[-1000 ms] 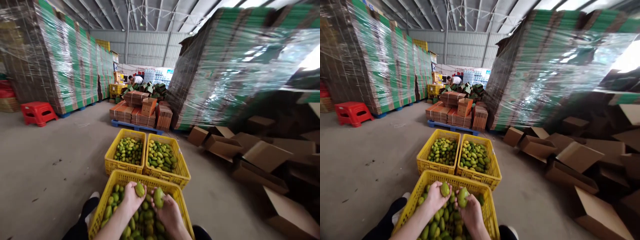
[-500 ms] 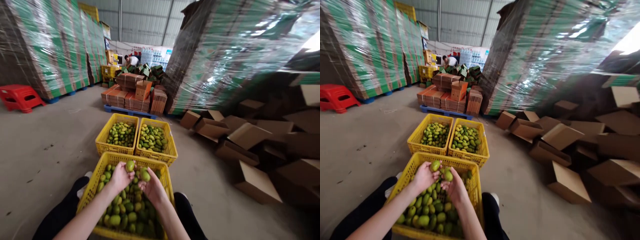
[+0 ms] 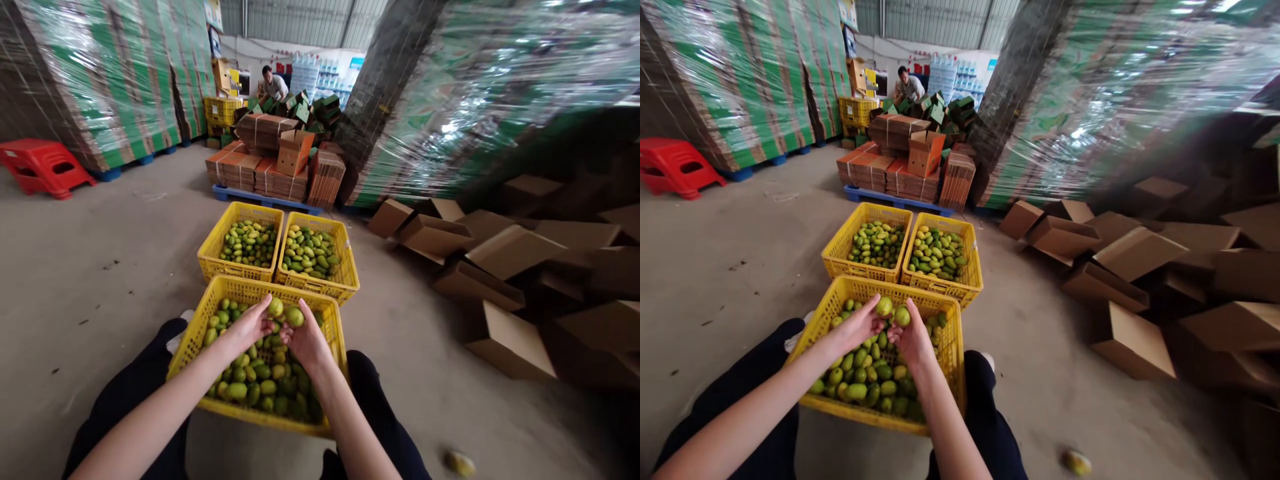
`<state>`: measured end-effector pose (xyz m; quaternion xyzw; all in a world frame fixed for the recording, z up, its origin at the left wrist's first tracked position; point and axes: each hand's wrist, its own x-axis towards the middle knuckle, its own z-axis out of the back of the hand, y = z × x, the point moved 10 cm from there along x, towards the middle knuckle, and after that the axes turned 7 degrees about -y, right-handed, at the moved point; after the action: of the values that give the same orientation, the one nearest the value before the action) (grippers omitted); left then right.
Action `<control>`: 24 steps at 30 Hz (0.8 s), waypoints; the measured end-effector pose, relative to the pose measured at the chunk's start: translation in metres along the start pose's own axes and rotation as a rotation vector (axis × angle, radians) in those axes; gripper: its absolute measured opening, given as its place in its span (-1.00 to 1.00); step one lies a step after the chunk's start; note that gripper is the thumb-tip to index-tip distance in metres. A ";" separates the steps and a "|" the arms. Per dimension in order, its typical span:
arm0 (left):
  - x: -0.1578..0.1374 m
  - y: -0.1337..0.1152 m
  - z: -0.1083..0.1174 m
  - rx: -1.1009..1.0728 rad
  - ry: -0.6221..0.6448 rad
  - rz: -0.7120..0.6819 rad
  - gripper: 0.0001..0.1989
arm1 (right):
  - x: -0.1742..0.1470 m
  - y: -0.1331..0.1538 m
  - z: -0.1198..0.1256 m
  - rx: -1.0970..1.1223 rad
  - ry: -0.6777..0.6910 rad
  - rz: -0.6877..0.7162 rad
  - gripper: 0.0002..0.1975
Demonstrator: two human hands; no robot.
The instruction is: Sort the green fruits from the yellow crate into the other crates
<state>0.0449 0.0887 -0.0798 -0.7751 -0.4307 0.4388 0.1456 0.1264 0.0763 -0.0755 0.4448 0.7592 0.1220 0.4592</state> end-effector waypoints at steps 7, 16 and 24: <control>0.002 0.003 -0.005 0.067 0.007 0.005 -0.61 | 0.001 0.008 -0.010 -0.073 -0.015 0.130 -0.66; -0.023 -0.054 -0.009 0.051 0.000 -0.388 -0.51 | -0.029 0.056 -0.004 -0.197 -0.114 0.564 -0.43; -0.030 -0.065 -0.016 0.071 0.067 -0.526 -0.54 | -0.065 0.085 -0.013 -0.502 -0.228 0.948 -0.59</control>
<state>0.0153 0.1054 -0.0143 -0.6449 -0.5966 0.3747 0.2962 0.1754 0.0765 0.0208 0.6255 0.3687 0.4438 0.5252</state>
